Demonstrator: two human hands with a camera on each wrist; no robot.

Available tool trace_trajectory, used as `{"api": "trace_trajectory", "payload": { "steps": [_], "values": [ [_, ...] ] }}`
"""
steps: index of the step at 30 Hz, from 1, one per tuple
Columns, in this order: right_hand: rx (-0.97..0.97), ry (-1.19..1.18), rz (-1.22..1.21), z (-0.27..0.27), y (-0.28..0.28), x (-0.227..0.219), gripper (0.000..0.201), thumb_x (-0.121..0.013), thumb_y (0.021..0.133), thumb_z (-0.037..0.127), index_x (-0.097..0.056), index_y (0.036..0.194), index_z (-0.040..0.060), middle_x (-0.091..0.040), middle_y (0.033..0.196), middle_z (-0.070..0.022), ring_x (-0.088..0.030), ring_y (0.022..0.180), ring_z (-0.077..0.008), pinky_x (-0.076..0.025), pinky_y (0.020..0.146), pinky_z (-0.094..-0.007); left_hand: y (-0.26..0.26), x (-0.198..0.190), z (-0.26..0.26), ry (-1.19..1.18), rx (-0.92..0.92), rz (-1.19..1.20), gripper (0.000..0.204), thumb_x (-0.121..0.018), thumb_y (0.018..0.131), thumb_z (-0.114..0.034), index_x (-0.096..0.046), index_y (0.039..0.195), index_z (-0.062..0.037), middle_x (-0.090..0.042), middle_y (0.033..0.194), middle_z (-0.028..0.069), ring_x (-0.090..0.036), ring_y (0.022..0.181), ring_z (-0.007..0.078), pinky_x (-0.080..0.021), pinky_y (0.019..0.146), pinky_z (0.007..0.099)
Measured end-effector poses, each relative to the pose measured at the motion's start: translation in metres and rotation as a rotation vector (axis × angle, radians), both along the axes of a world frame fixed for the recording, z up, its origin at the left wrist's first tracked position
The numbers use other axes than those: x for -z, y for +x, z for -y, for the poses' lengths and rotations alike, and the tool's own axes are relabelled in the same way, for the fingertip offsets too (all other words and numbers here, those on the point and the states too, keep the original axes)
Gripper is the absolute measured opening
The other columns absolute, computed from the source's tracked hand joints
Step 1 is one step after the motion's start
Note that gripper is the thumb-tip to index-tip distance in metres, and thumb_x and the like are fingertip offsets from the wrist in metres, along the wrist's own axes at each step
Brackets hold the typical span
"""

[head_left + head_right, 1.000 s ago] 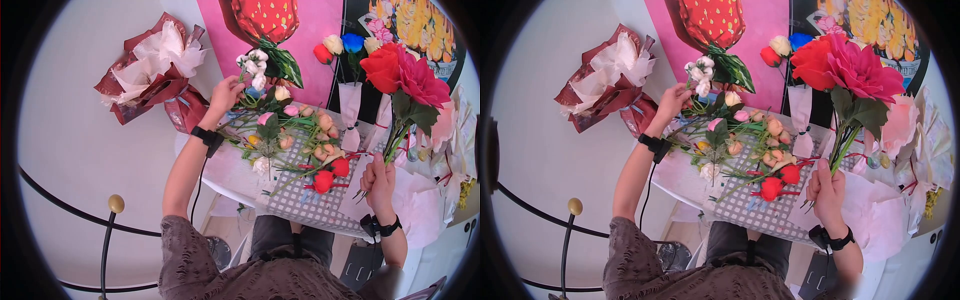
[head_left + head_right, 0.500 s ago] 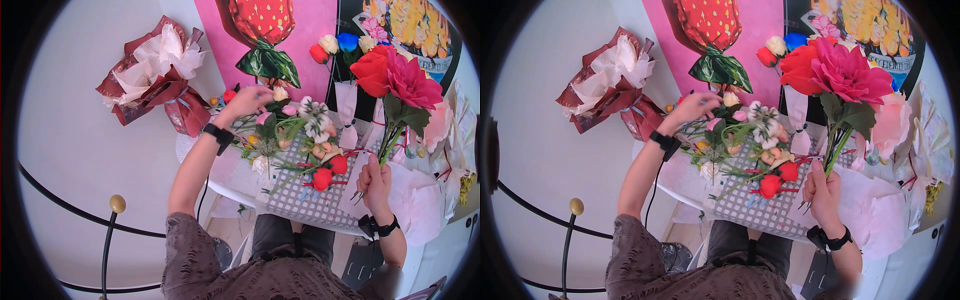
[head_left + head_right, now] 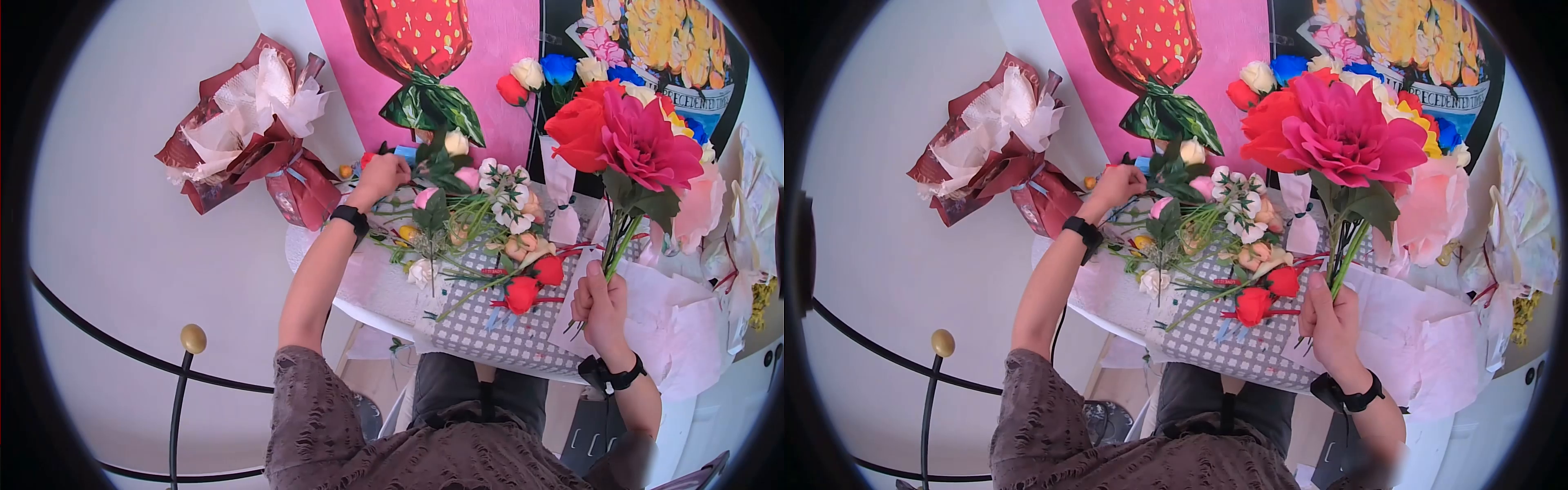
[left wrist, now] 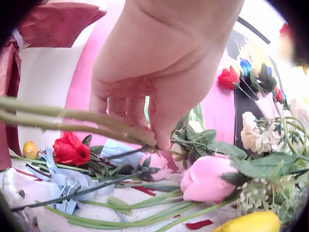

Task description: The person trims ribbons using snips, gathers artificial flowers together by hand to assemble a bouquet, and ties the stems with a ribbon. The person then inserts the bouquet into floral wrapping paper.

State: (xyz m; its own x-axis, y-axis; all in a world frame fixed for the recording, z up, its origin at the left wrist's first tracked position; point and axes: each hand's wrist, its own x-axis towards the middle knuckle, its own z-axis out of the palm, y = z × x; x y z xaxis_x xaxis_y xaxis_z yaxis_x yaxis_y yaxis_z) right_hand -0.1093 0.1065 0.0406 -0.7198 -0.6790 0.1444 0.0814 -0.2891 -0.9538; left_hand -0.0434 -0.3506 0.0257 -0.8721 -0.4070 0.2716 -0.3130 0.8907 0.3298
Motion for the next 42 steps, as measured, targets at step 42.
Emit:
{"api": "trace_trajectory", "payload": {
  "steps": [42],
  "values": [
    [-0.008,-0.038,0.084,0.028,0.02,0.013,0.038,-0.046,0.099,0.03,-0.034,0.067,0.0115,-0.026,0.05,0.0047,-0.019,0.038,-0.0055,-0.016,0.036,-0.0244,0.116,-0.009,-0.215,1.23,0.285,-0.391,0.008,-0.046,0.097,-0.006,-0.052,0.1,-0.0018,-0.066,0.093,0.0096,-0.064,0.093,0.0182,-0.052,0.081,0.0305]
  ]
}}
